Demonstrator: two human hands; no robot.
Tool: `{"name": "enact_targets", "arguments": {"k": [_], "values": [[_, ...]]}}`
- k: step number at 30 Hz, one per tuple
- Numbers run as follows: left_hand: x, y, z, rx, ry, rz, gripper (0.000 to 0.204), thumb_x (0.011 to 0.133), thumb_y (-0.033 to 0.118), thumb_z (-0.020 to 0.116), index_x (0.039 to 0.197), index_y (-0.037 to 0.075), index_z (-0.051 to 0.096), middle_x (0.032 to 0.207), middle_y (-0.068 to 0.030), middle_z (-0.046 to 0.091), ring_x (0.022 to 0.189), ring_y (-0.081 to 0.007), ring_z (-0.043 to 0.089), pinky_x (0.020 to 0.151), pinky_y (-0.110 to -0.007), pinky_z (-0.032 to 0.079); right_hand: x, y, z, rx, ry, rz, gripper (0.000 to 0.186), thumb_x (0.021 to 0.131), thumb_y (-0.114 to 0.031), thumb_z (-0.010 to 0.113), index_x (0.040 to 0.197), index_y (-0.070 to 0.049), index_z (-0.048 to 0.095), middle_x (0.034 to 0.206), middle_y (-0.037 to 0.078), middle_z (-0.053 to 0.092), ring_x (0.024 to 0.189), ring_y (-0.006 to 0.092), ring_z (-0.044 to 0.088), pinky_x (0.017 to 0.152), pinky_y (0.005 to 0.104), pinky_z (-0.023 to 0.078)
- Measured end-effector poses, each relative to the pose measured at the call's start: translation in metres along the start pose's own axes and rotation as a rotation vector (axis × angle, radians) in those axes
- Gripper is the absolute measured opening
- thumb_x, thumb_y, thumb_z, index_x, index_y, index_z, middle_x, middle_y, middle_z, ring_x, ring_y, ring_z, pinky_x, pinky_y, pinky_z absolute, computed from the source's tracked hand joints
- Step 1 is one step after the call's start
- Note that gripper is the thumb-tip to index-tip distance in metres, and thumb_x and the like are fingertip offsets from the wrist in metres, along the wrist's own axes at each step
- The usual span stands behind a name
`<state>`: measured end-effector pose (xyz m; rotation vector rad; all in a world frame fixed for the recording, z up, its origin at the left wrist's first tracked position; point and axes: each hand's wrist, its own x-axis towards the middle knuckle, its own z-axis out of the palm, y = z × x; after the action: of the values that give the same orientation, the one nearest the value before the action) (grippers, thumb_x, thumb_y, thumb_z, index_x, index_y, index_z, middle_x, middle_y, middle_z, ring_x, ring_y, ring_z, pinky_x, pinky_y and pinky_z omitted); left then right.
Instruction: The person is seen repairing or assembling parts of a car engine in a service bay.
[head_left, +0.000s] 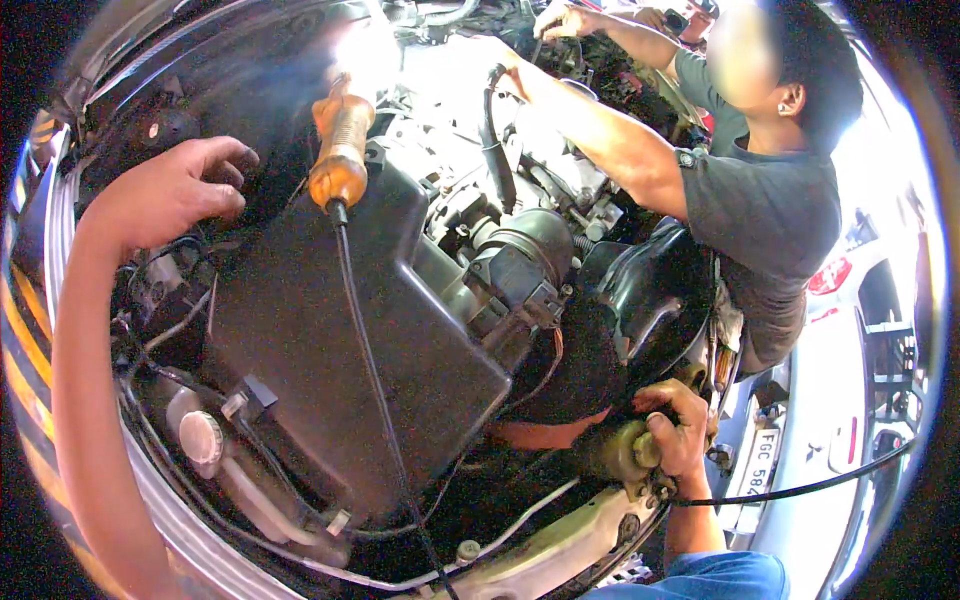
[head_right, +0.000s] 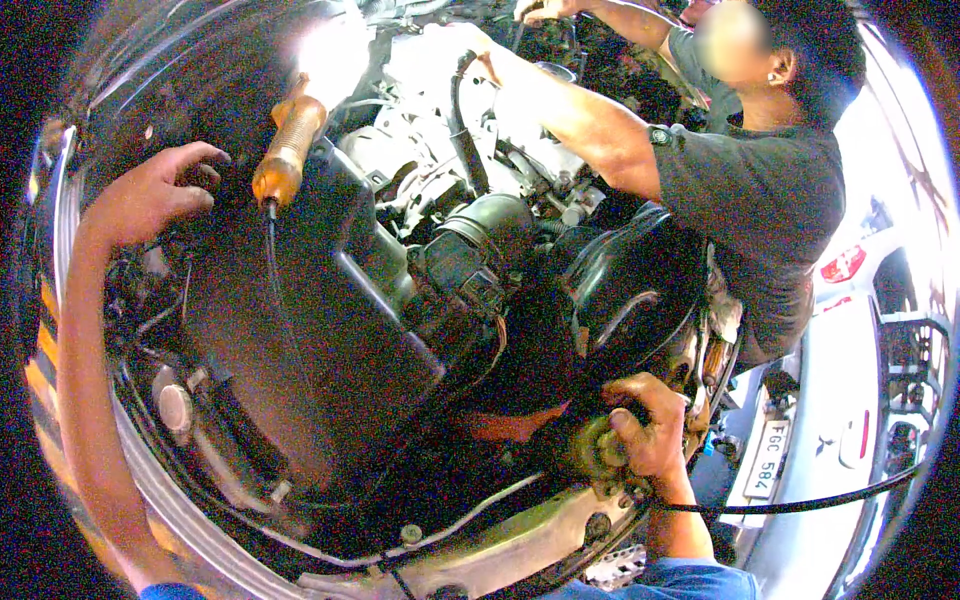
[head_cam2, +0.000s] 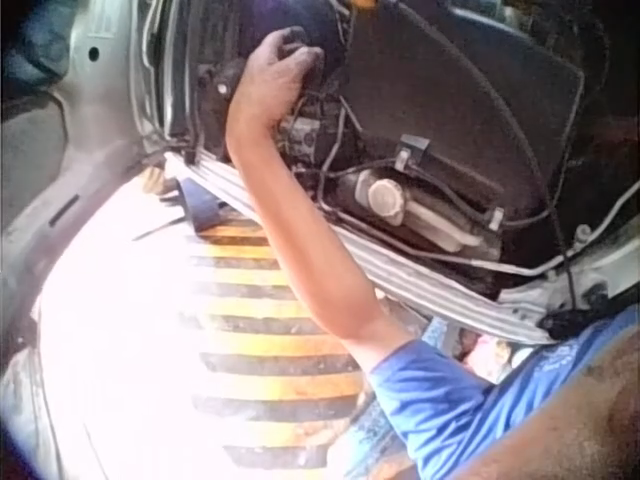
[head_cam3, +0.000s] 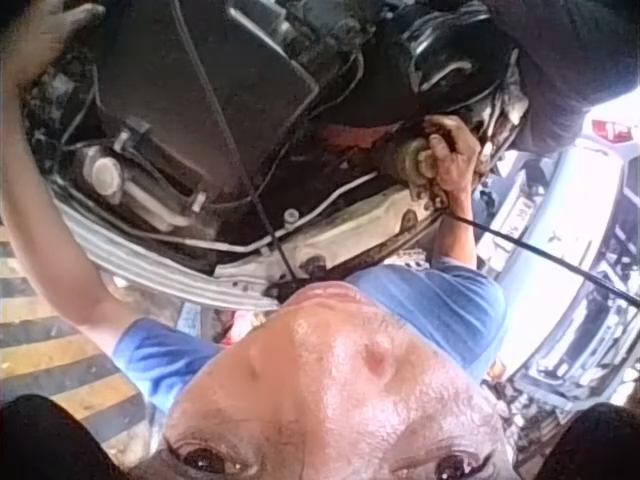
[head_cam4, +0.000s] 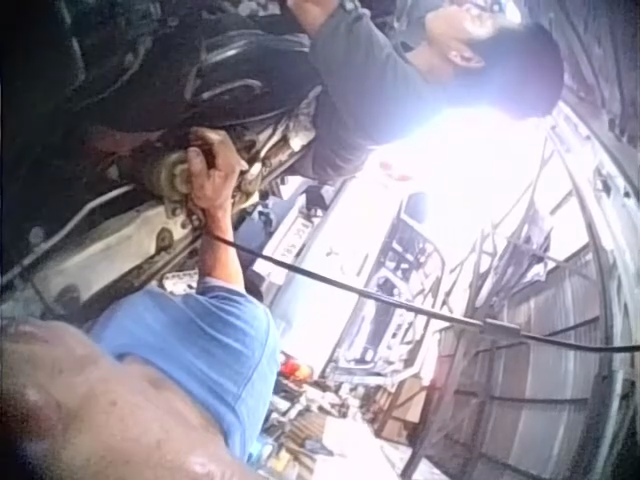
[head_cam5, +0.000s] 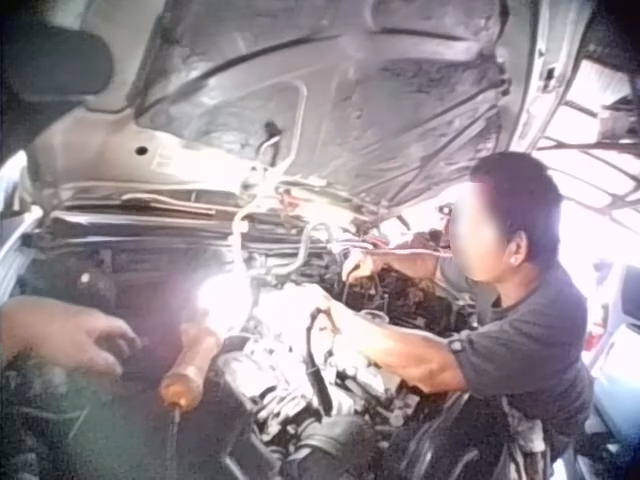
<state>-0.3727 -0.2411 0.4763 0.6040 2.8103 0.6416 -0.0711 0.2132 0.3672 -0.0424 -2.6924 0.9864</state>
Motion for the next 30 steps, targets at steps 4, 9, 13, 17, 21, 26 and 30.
{"name": "enact_targets", "arguments": {"k": [4,9,13,17,21,26,30], "values": [[0.002,-0.001,-0.002,-0.044,-0.066,-0.025,0.048,0.083,0.013,0.064,0.130,0.003,0.054,0.114,-0.0116,0.063,0.110,-0.0206,0.059,0.100,-0.033,0.045,0.002,-0.004,0.002,-0.017,0.013,0.009,0.029,0.076,-0.021,0.063,0.097,-0.001,0.068,0.090,0.015,0.069,0.084,0.0291,0.067,0.078,0.0366,0.053],[0.004,0.000,-0.003,-0.010,-0.060,-0.017,0.049,0.084,0.012,0.065,0.130,0.003,0.054,0.115,-0.0114,0.063,0.112,-0.0201,0.058,0.100,-0.033,0.045,0.001,-0.010,0.000,-0.023,0.023,0.053,0.029,0.075,-0.018,0.062,0.096,0.000,0.068,0.090,0.014,0.069,0.084,0.0279,0.067,0.079,0.0363,0.053],[0.004,-0.003,-0.002,-0.028,-0.095,-0.019,0.050,0.084,0.013,0.065,0.132,0.003,0.053,0.117,-0.0121,0.063,0.113,-0.0204,0.058,0.101,-0.033,0.044,0.003,-0.010,0.002,-0.017,0.020,0.044,0.029,0.076,-0.021,0.063,0.096,0.000,0.068,0.089,0.014,0.069,0.083,0.0276,0.067,0.078,0.0360,0.053],[0.001,-0.004,0.001,-0.014,-0.020,0.016,0.048,0.084,0.016,0.065,0.129,0.001,0.055,0.114,-0.0146,0.065,0.109,-0.0225,0.061,0.098,-0.033,0.046,0.004,-0.008,0.001,-0.007,0.010,0.019,0.030,0.079,-0.025,0.063,0.096,0.000,0.068,0.089,0.014,0.068,0.083,0.0277,0.067,0.078,0.0358,0.053],[0.003,-0.006,0.004,-0.056,-0.001,0.055,0.048,0.084,0.018,0.065,0.127,0.000,0.056,0.113,-0.0172,0.066,0.106,-0.0247,0.064,0.096,-0.034,0.048,0.003,-0.007,0.001,0.003,0.026,0.008,0.031,0.080,-0.026,0.064,0.097,0.000,0.068,0.088,0.014,0.068,0.082,0.0275,0.067,0.077,0.0355,0.053],[0.003,-0.013,0.001,-0.004,-0.007,0.057,0.049,0.084,0.018,0.065,0.128,0.000,0.056,0.113,-0.0173,0.066,0.107,-0.0246,0.064,0.096,-0.034,0.048,0.002,-0.005,0.002,0.002,0.016,0.028,0.028,0.075,-0.015,0.063,0.098,0.000,0.067,0.088,0.014,0.068,0.081,0.0269,0.067,0.077,0.0354,0.053],[0.005,-0.007,0.003,-0.023,-0.015,0.041,0.049,0.084,0.017,0.066,0.129,0.000,0.056,0.114,-0.0172,0.066,0.107,-0.0238,0.063,0.096,-0.033,0.047,0.001,-0.002,0.001,-0.004,0.023,0.020,0.028,0.072,-0.010,0.062,0.098,0.000,0.068,0.088,0.014,0.068,0.081,0.0269,0.067,0.077,0.0356,0.053]]}}
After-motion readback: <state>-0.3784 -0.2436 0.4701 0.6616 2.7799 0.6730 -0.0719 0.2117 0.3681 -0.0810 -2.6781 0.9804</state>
